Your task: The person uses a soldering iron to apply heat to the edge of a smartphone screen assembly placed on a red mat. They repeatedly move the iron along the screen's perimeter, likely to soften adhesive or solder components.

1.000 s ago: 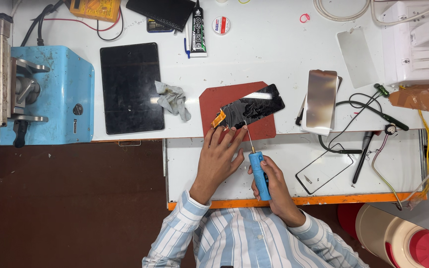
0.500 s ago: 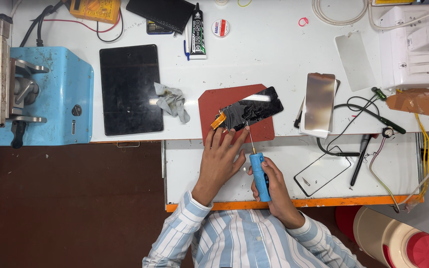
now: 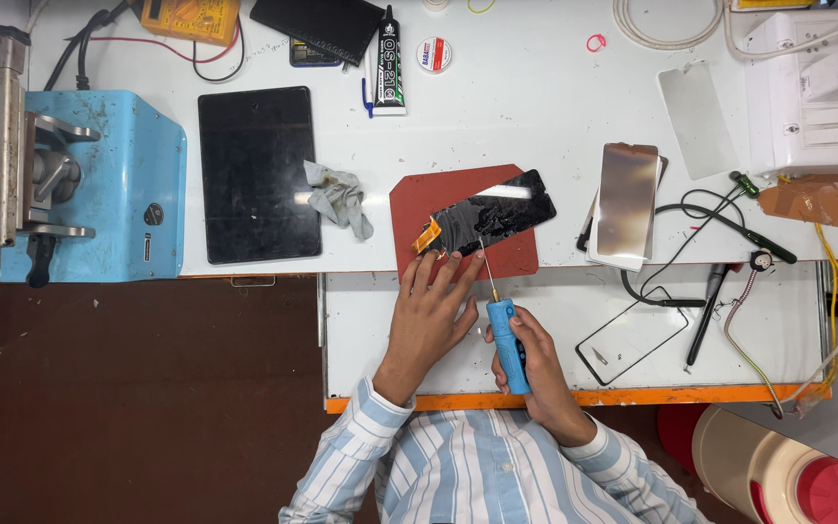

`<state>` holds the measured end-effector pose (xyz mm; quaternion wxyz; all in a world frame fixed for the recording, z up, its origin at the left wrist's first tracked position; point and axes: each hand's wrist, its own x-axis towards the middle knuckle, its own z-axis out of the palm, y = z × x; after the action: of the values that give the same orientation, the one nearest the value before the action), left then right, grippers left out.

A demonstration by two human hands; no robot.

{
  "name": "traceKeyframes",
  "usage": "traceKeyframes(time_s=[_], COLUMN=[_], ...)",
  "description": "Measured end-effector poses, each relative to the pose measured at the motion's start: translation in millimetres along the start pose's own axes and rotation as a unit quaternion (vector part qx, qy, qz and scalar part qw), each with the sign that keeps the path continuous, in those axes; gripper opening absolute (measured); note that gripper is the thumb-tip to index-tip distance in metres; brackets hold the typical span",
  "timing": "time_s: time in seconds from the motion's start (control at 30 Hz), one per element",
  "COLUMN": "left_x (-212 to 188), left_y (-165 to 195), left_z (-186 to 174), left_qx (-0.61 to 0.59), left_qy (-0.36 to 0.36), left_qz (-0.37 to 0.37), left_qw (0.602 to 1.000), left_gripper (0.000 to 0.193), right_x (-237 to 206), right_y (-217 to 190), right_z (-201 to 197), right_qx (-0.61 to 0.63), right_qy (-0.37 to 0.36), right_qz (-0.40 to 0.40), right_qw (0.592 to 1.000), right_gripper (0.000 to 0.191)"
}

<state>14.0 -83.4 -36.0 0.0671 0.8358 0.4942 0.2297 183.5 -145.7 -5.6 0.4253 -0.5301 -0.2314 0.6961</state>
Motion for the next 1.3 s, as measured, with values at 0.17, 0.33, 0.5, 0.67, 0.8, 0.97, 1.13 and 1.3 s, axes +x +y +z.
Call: traceKeyframes(time_s=[0.17,0.33,0.5,0.67,0.8,0.97,1.13,1.3], left_x=[3,5,6,4,1,5,11,16], left_y=[1,3,4,2,1,2,3,4], left_z=[-3,-5,-5,-3,-4,-8,-16,-22], left_qx=[0.0,-0.002,0.002,0.009,0.003,-0.021,-0.056,-0.066], left_qy=[-0.005,0.0,0.006,0.001,-0.005,-0.002,0.016,0.018], left_qz=[-0.002,-0.004,-0.003,0.001,-0.002,-0.008,-0.027,-0.038], left_qw=[1.0,1.0,1.0,1.0,1.0,1.0,0.998,0.997], left_gripper=[0.061,0.061,0.061,0.063,0.063,0.061,0.051,0.043], right_x=[0,0,1,1,2,5,8,11], right_y=[-1,-2,-1,-2,-1,4,3,-7], right_z=[0,0,-2,-3,-4,-2,-4,-13], right_qx=[0.007,0.013,0.015,0.004,0.012,0.003,0.006,-0.035], right_qy=[-0.002,-0.002,-0.007,-0.01,-0.014,-0.013,-0.013,-0.026], right_qz=[-0.002,-0.001,-0.001,0.003,0.013,-0.001,-0.059,-0.035], right_qw=[1.0,1.0,1.0,1.0,1.0,1.0,0.998,0.998], right_gripper=[0.037,0.037,0.037,0.038,0.038,0.038,0.038,0.039])
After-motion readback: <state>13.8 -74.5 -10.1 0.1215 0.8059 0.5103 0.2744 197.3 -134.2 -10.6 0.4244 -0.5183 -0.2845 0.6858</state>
